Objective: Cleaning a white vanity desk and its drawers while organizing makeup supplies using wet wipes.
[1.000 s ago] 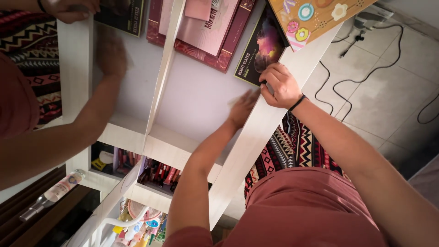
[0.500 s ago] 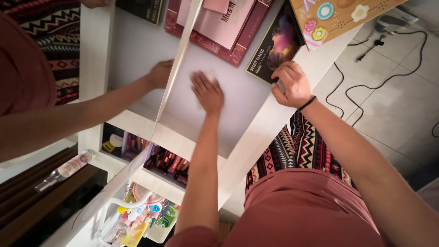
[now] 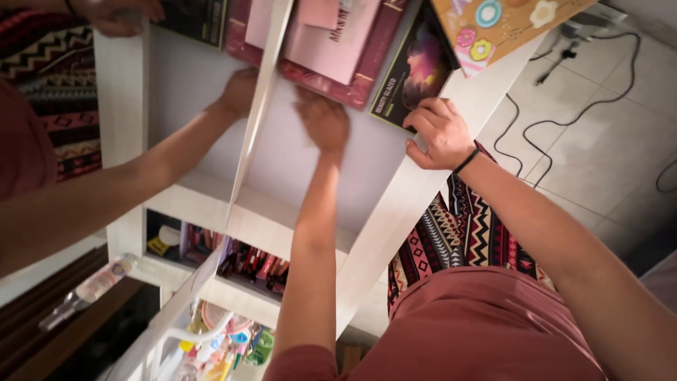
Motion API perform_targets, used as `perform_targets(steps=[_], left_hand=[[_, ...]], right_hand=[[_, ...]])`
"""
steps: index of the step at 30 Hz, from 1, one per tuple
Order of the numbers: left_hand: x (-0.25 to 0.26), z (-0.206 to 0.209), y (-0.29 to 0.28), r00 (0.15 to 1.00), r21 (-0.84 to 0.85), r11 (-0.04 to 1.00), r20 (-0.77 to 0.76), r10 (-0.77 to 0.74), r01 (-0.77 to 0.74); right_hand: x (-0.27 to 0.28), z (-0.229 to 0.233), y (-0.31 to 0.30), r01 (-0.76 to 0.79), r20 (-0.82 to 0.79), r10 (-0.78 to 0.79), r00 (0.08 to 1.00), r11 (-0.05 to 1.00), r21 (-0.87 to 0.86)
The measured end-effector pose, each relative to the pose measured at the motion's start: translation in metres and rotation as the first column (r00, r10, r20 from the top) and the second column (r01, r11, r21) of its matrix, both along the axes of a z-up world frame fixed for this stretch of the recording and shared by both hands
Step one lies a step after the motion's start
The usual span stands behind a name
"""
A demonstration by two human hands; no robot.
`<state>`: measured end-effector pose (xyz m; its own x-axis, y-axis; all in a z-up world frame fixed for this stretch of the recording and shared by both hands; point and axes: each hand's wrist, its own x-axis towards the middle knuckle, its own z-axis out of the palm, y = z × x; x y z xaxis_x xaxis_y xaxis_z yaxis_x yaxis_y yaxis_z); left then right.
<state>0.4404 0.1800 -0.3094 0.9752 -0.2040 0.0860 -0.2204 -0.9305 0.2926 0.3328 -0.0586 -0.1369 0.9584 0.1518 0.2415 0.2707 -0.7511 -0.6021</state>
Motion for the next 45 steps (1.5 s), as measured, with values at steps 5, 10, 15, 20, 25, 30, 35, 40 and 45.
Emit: perform_targets(steps=[5, 10, 15, 20, 25, 30, 35, 40, 45], left_hand=[[-0.085, 0.018, -0.022, 0.930, 0.046, 0.941, -0.179, -0.322, 0.335], [-0.128, 0.031, -0.006, 0.635, -0.123, 0.687, -0.292, -0.715, 0.716], [-0.111, 0.055, 0.038, 0.293, -0.142, 0.370, -0.384, -0.875, 0.918], [-0.065, 0.038, 0.083, 0.796, 0.072, 0.830, -0.339, -0.501, 0.553], [-0.073, 0.003, 0.083, 0.964, -0.007, 0.975, 0.148, 0.219, -0.221], [-0.124, -0.018, 0.063, 0.326, 0.177, 0.339, -0.099, 0.940, -0.924], [-0.141, 0.011, 0.022, -0.063, 0.363, 0.131, -0.477, 0.877, -0.923], [-0.155, 0.035, 0.028, -0.199, 0.368, 0.094, -0.681, 0.705, -0.925], [-0.227, 0.169, -0.010, 0.631, -0.572, 0.360, -0.393, 0.669, -0.737]], right_hand=[[-0.002, -0.003, -0.001, 0.013, 0.009, -0.013, 1.000, 1.000, -0.019], [-0.006, -0.009, -0.003, -0.001, 0.005, 0.001, 1.000, 1.000, 0.007], [-0.008, -0.012, -0.006, 0.000, -0.008, 0.000, 1.000, 1.000, 0.029], [-0.005, -0.011, -0.004, -0.005, -0.009, 0.005, 1.000, 0.999, 0.040], [-0.005, -0.009, -0.006, -0.030, -0.005, 0.030, 1.000, 0.999, 0.045], [-0.007, -0.017, -0.006, -0.024, 0.008, 0.023, 1.000, 0.997, 0.074], [-0.008, -0.016, -0.009, -0.112, -0.024, 0.115, 0.993, 0.988, 0.111], [-0.001, -0.023, -0.007, -0.096, -0.002, 0.099, 0.995, 0.966, 0.239], [0.028, -0.018, 0.046, -0.591, -0.256, 0.658, 0.708, 0.751, 0.293]])
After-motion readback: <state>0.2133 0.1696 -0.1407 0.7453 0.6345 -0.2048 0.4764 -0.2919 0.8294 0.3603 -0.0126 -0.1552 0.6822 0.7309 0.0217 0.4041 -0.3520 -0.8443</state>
